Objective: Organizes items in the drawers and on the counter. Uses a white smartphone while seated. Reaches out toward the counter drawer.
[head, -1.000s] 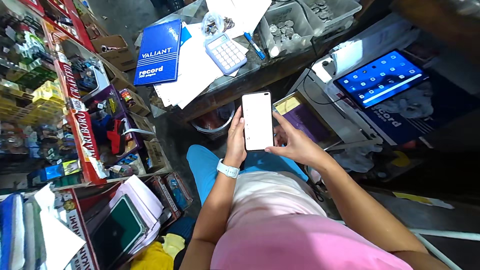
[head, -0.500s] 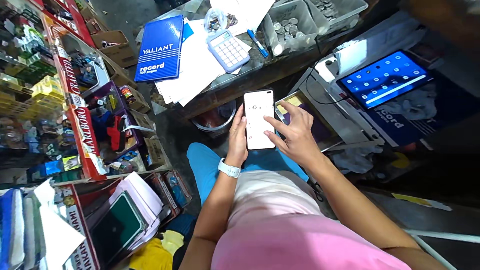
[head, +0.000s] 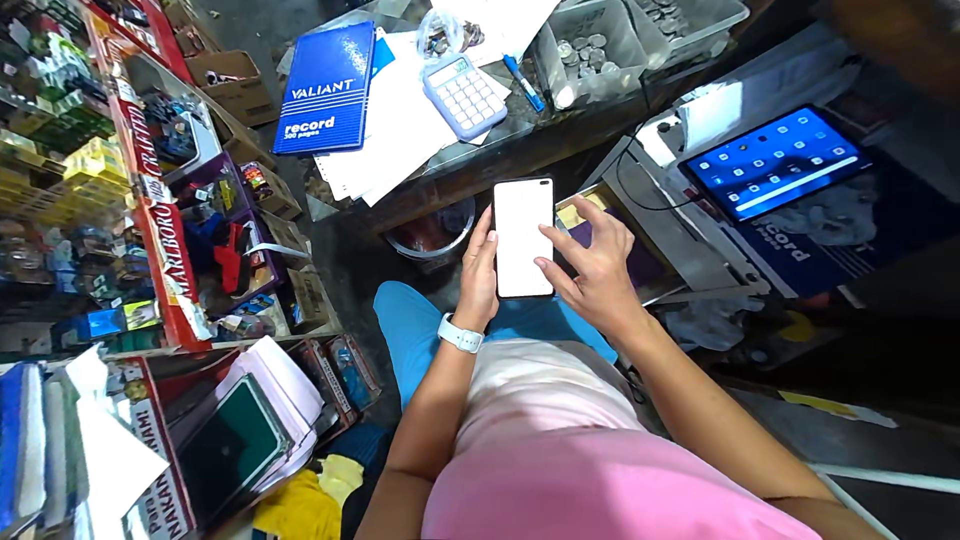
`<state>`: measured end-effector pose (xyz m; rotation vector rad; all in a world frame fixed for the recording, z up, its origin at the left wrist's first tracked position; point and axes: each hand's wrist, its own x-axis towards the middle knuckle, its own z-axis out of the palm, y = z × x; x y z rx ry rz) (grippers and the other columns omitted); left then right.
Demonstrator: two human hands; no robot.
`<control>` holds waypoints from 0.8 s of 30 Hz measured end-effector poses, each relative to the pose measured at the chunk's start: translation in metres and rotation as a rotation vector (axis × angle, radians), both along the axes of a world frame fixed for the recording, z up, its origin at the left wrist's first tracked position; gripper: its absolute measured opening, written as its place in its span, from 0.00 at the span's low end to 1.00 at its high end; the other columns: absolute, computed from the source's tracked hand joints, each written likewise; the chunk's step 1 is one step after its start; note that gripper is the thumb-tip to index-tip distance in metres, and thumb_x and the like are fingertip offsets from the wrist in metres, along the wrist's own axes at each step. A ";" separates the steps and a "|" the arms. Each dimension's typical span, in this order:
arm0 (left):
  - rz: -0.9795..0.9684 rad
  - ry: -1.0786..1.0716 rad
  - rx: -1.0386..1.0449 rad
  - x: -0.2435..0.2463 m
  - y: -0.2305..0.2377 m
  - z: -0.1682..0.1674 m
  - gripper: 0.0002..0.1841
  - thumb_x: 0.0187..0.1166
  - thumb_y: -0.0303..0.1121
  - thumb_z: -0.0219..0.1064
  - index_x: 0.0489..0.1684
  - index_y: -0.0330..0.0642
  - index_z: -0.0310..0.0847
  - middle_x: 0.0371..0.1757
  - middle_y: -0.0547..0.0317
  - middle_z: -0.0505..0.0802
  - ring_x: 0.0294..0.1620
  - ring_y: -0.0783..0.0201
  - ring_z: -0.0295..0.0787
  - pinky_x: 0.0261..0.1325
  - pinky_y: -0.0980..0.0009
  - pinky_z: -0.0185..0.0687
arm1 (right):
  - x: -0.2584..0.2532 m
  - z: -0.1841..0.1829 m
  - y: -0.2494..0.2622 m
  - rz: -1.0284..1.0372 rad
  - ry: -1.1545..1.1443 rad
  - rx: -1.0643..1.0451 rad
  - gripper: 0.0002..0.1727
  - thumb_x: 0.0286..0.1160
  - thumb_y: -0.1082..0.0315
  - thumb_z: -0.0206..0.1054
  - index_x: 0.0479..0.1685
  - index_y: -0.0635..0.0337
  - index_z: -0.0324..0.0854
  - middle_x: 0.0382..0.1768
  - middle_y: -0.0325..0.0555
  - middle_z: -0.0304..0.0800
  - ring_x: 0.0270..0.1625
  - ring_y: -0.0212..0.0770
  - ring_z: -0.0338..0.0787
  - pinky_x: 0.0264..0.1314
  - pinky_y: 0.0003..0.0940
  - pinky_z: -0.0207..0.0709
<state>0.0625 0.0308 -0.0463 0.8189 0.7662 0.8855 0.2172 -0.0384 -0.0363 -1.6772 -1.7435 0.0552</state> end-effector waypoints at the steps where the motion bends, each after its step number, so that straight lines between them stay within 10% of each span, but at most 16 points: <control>1: -0.005 0.008 0.009 -0.001 0.000 0.000 0.25 0.95 0.44 0.42 0.92 0.65 0.57 0.79 0.58 0.81 0.69 0.63 0.85 0.67 0.59 0.85 | 0.001 0.001 0.000 -0.016 0.060 -0.015 0.25 0.85 0.51 0.62 0.69 0.58 0.85 0.83 0.71 0.66 0.80 0.70 0.70 0.77 0.69 0.60; 5: -0.008 0.014 0.003 -0.002 0.001 0.000 0.26 0.95 0.45 0.42 0.92 0.65 0.56 0.79 0.58 0.80 0.69 0.63 0.84 0.68 0.58 0.84 | 0.007 0.011 -0.004 -0.035 0.403 -0.281 0.29 0.87 0.54 0.61 0.78 0.67 0.74 0.72 0.63 0.78 0.63 0.50 0.87 0.63 0.45 0.84; 9: -0.007 0.010 -0.004 -0.003 0.001 -0.003 0.25 0.95 0.45 0.42 0.92 0.66 0.56 0.80 0.58 0.80 0.70 0.62 0.84 0.69 0.57 0.84 | 0.014 0.011 -0.007 0.112 0.681 -0.658 0.39 0.74 0.62 0.74 0.85 0.64 0.63 0.55 0.53 0.88 0.43 0.37 0.90 0.48 0.35 0.87; 24: -0.004 0.024 0.004 -0.005 0.001 0.001 0.25 0.95 0.47 0.43 0.92 0.69 0.56 0.80 0.60 0.80 0.69 0.63 0.85 0.68 0.59 0.84 | 0.005 0.014 -0.011 0.121 0.742 -0.638 0.46 0.66 0.69 0.79 0.87 0.63 0.58 0.52 0.47 0.91 0.43 0.28 0.91 0.50 0.25 0.86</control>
